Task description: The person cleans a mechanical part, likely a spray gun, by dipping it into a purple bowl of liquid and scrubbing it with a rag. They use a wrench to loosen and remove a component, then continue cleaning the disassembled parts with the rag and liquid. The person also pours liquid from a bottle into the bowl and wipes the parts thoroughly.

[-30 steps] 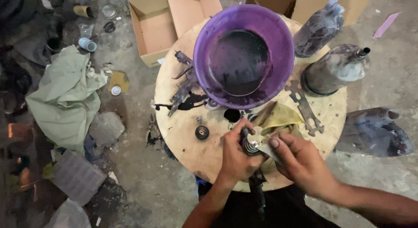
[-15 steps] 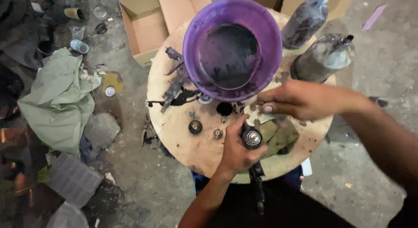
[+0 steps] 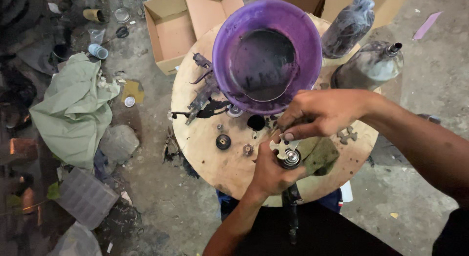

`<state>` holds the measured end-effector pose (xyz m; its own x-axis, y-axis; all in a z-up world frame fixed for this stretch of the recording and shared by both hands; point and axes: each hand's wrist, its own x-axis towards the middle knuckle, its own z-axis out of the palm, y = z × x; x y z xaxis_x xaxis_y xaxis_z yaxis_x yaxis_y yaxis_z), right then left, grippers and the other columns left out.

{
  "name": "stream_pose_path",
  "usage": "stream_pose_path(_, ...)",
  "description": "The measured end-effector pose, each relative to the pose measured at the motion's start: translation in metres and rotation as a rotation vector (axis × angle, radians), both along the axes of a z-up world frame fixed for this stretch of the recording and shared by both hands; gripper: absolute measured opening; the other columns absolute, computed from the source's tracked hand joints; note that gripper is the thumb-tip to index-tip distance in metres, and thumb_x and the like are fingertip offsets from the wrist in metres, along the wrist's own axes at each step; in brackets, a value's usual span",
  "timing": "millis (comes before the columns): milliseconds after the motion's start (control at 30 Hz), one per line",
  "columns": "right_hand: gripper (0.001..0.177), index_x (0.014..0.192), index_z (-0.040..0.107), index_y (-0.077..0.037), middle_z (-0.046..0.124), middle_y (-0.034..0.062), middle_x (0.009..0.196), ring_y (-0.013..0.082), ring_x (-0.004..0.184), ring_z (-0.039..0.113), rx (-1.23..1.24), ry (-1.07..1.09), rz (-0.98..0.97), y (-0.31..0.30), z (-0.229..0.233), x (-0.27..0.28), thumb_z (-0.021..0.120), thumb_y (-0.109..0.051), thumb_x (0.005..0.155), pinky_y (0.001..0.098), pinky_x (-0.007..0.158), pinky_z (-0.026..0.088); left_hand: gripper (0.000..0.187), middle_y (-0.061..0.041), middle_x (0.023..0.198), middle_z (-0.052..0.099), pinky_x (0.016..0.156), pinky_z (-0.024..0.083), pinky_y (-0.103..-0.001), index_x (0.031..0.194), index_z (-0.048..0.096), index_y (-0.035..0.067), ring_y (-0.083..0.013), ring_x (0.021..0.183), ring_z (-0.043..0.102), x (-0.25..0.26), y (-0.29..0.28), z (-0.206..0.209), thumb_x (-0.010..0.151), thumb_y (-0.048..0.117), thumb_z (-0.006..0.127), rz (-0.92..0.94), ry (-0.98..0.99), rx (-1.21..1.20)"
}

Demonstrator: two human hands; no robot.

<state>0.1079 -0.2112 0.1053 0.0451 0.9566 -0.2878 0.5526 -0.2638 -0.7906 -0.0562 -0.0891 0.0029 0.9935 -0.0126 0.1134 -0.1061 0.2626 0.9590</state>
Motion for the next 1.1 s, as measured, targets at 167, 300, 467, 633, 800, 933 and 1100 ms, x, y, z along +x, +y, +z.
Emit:
stream_pose_path(167,0.031,0.110,0.073,-0.005,0.074,0.0105,0.079,0.0223,0.067,0.071,0.152,0.047,0.050,0.000,0.003,-0.002,0.057,-0.029,0.099,0.0388,0.060,0.053,0.058,-0.003,0.109,0.068,0.092,0.055,-0.029,0.124,0.061,-0.002,-0.0123,0.101,0.065,0.004,0.006,0.002,0.071,0.018,0.076,-0.015,-0.074,0.094)
stream_pose_path(300,0.032,0.115,0.071,-0.004,0.074,0.0139,0.086,0.0276,0.077,0.071,0.172,0.030,0.044,-0.001,0.004,-0.007,0.055,-0.028,0.101,0.0421,0.068,0.054,0.055,-0.004,0.095,0.063,0.078,0.051,-0.029,0.117,0.062,-0.003,-0.0134,0.086,0.059,0.004,0.006,0.005,0.067,0.016,0.076,0.008,0.022,0.162)
stream_pose_path(467,0.030,0.103,0.072,-0.003,0.075,0.0131,0.085,0.0265,0.077,0.073,0.021,-0.003,-0.041,-0.005,0.004,-0.012,0.056,-0.028,0.098,0.0427,0.069,0.054,0.053,-0.001,0.090,0.062,0.075,0.050,-0.027,0.117,0.063,-0.003,-0.0106,0.082,0.058,0.006,0.010,0.006,0.068,0.014,0.073,0.000,0.046,0.129)
stream_pose_path(633,0.025,0.102,0.071,-0.002,0.072,0.0152,0.082,0.0305,0.073,0.071,0.146,-0.051,-0.024,-0.007,0.000,-0.013,0.057,-0.022,0.097,0.0444,0.066,0.053,0.052,-0.001,0.093,0.067,0.079,0.054,-0.026,0.117,0.064,-0.003,-0.0083,0.086,0.063,0.007,0.013,0.006,0.068,0.012,0.072,0.016,-0.020,0.146)
stream_pose_path(800,0.022,0.099,0.071,-0.004,0.068,0.0105,0.067,0.0309,0.058,0.069,0.245,-0.196,-0.087,-0.011,-0.007,-0.024,0.057,-0.019,0.092,0.0438,0.057,0.054,0.051,0.000,0.090,0.067,0.077,0.054,-0.025,0.114,0.062,-0.002,-0.0064,0.083,0.065,0.005,0.017,0.006,0.066,0.014,0.073,0.035,-0.038,0.178)
stream_pose_path(933,0.026,0.099,0.070,-0.009,0.064,0.0112,0.059,0.0375,0.056,0.066,0.125,-0.564,-0.077,-0.017,-0.009,-0.034,0.060,-0.031,0.090,0.0510,0.055,0.050,0.043,-0.001,0.089,0.067,0.076,0.053,-0.025,0.110,0.065,-0.002,-0.0069,0.083,0.063,0.003,0.016,0.002,0.071,0.013,0.074,0.045,0.051,0.134)
stream_pose_path(1100,0.055,0.122,0.061,0.004,0.064,0.0132,0.071,0.0368,0.061,0.065,0.352,-0.502,-0.074,-0.023,-0.022,-0.047,0.059,-0.041,0.092,0.0494,0.059,0.052,0.042,-0.003,0.076,0.059,0.065,0.047,-0.027,0.095,0.058,-0.002,-0.0098,0.072,0.054,0.006,0.018,0.010,0.067,0.014,0.086,0.122,0.045,0.288)
